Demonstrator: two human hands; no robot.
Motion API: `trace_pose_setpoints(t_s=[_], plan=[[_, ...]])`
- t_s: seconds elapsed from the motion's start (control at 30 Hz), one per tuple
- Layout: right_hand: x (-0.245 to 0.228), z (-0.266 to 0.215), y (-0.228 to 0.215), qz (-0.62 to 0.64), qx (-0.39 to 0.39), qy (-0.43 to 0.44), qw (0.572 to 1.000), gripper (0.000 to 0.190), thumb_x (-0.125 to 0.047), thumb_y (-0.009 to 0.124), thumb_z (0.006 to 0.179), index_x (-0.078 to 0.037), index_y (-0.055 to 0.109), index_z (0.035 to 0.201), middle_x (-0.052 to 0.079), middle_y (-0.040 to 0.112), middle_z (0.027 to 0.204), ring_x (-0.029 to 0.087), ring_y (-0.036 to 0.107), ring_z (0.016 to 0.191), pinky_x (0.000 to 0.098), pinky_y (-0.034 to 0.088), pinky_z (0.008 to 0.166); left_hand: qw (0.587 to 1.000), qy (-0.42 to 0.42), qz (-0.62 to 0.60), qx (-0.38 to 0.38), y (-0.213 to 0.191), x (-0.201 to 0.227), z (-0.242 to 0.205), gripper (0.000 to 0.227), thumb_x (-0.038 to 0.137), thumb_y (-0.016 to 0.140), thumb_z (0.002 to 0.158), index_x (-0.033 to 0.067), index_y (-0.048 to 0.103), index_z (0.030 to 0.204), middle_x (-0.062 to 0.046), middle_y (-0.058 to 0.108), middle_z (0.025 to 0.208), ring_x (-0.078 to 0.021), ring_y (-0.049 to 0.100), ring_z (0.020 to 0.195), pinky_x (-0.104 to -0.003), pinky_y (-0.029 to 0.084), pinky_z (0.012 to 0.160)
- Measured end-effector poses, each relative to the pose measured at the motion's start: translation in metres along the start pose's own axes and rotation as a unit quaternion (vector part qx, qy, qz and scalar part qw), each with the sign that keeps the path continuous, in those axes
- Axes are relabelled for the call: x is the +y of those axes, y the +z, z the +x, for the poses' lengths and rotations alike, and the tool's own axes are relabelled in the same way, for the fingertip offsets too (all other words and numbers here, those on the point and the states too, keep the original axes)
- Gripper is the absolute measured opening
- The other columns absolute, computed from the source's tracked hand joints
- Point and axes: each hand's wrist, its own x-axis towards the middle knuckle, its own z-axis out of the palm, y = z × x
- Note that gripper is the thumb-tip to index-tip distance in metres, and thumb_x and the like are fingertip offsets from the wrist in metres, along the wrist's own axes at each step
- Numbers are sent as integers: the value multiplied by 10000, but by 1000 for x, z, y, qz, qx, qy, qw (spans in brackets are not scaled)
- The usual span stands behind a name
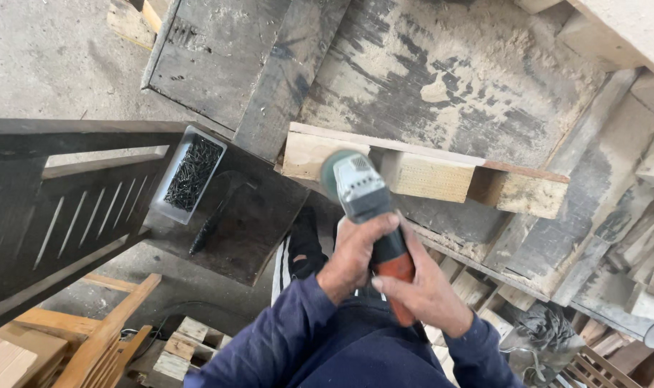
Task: The person uses an angle grinder with a sanding disc to smooth the edges and surfaces of small wooden blocks. They reposition the blocks on the workbench and continue sanding each piece systematically.
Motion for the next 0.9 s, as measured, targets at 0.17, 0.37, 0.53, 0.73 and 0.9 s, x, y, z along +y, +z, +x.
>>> trace_pose_setpoints(t_s=[0.17, 0.37, 0.53, 0.73, 0.9], plan=[[-7, 1, 6, 36, -3, 44, 998, 1066, -229, 777, 784, -58, 138, 1620, 178, 537, 1387, 249, 579, 1260, 387, 494, 1045, 1000, 0, 7, 9, -1, 8, -2, 281, 194, 759, 856, -19, 684, 1022, -67, 687, 900, -157, 658, 783, -320, 568, 720], [-4, -12, 11, 21, -13, 24, 999, 1034, -205, 781, 790, -34, 175, 1610, 169, 553, 1356, 229, 581, 1224, 373, 494, 1023, 999, -9, -12, 42, -1, -3, -18, 259, 161, 769, 820, 8, 679, 1008, -45, 693, 891, -149, 667, 786, -322, 574, 735], [3, -2, 5, 35, 6, 60, 998, 1071, -249, 781, 780, -65, 146, 1623, 169, 582, 1300, 239, 627, 1155, 377, 540, 975, 1000, -2, -1, 19, -4, 0, 1, 245, 162, 748, 847, 5, 676, 1021, -43, 687, 899, -138, 655, 789, -319, 567, 738], [3, -19, 9, 27, 0, 30, 999, 1072, -236, 794, 791, -29, 133, 1609, 179, 550, 1397, 243, 578, 1278, 380, 478, 1042, 1000, -17, -4, 16, 5, -4, -17, 262, 163, 748, 822, 4, 674, 1016, -54, 705, 901, -147, 683, 800, -314, 590, 763], [11, -3, -2, 24, 25, 12, 999, 1062, -251, 780, 807, -27, 134, 1619, 188, 556, 1369, 254, 596, 1233, 379, 506, 1022, 1000, -10, -15, 3, 4, -4, 6, 275, 170, 759, 847, -7, 655, 1031, -55, 668, 887, -147, 644, 778, -326, 567, 719]])
